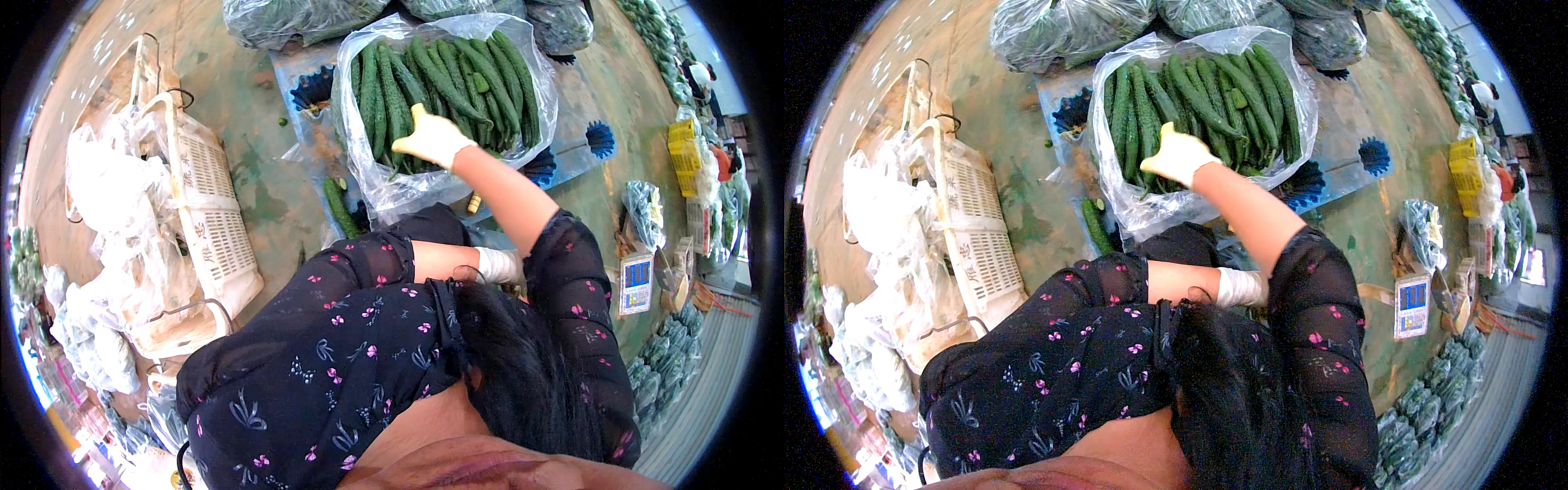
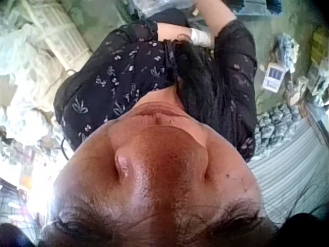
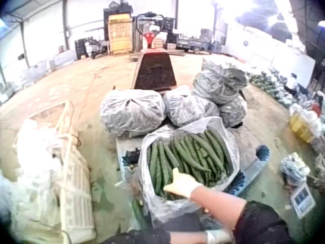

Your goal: The person picks up cucumbers from a large plastic-lined bin, trims the ends using a small knife, and places them into a smaller clear plastic bag. After several cucumbers are inside, the person ties the bag shut and sets it aside before starting a new bag.

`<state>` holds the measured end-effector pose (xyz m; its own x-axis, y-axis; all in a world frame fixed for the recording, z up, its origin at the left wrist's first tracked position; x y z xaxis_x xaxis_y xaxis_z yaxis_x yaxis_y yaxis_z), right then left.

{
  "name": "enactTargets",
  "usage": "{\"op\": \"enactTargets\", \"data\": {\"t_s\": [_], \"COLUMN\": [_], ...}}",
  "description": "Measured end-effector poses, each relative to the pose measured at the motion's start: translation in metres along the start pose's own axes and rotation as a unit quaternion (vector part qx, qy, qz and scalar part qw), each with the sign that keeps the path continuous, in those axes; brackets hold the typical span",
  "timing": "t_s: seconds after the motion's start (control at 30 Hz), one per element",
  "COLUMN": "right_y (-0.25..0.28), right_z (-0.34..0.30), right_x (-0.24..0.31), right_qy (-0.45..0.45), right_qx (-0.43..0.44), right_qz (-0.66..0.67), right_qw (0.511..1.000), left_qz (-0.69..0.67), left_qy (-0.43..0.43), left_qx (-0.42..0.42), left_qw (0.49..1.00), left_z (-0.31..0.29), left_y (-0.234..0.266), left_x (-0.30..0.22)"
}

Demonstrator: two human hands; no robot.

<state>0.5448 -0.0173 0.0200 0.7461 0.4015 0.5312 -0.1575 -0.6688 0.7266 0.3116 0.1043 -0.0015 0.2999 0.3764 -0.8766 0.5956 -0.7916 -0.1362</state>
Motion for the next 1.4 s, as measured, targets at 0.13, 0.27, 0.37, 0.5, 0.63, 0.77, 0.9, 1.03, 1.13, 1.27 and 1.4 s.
{"op": "enactTargets", "data": {"t_s": [0.13,0.27,0.37,0.5,0.63,0.77,0.9,1.03,1.13,1.27,1.4], "right_y": [-0.047,-0.043,-0.011,0.060,0.102,0.068,-0.055,-0.165,-0.199,-0.148,0.021], "right_z": [0.017,0.019,0.011,-0.069,-0.170,-0.257,-0.290,-0.296,-0.309,-0.316,-0.297], "right_x": [-0.012,-0.030,-0.068,-0.068,-0.090,-0.157,-0.233,-0.280,-0.331,-0.345,-0.249], "right_qy": [-0.029,-0.048,-0.098,0.019,0.176,0.159,-0.043,-0.212,-0.263,-0.259,-0.221], "right_qx": [0.003,0.091,0.160,0.154,0.069,-0.082,-0.156,-0.132,-0.078,0.033,-0.108], "right_qz": [0.055,0.458,0.686,0.731,0.706,0.669,0.629,0.638,0.471,0.276,0.347], "right_qw": [0.998,0.883,0.703,0.665,0.683,0.721,0.760,0.728,0.838,0.925,0.905], "left_qz": [0.022,0.000,-0.047,-0.264,-0.328,-0.355,-0.422,-0.406,-0.384,-0.370,-0.327], "left_qy": [0.006,-0.012,-0.028,-0.095,-0.094,-0.083,-0.085,-0.043,-0.077,-0.076,-0.102], "left_qx": [-0.009,-0.018,-0.031,-0.074,-0.145,-0.202,-0.201,-0.186,-0.170,-0.168,-0.182], "left_qw": [1.000,1.000,0.998,0.957,0.929,0.909,0.880,0.894,0.904,0.910,0.922], "left_z": [-0.004,-0.009,-0.013,-0.024,-0.033,-0.030,-0.016,-0.015,-0.016,-0.013,-0.016], "left_y": [0.003,0.004,0.004,0.017,0.031,0.035,0.029,0.023,0.022,0.022,0.023], "left_x": [0.010,0.002,-0.013,-0.021,-0.021,-0.017,-0.014,-0.013,-0.020,-0.013,-0.019]}}
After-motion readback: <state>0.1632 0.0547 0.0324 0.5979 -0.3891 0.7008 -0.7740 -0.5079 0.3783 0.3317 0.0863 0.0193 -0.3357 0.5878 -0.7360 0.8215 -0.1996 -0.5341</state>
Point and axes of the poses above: each hand's wrist, its own z-axis towards the middle knuckle, its own y-axis out of the back of the hand, x = y × z, the point moved 7 cm from there along z, towards the middle knuckle, and after that the axes turned 11 degrees about z, right-handed, at the moved point
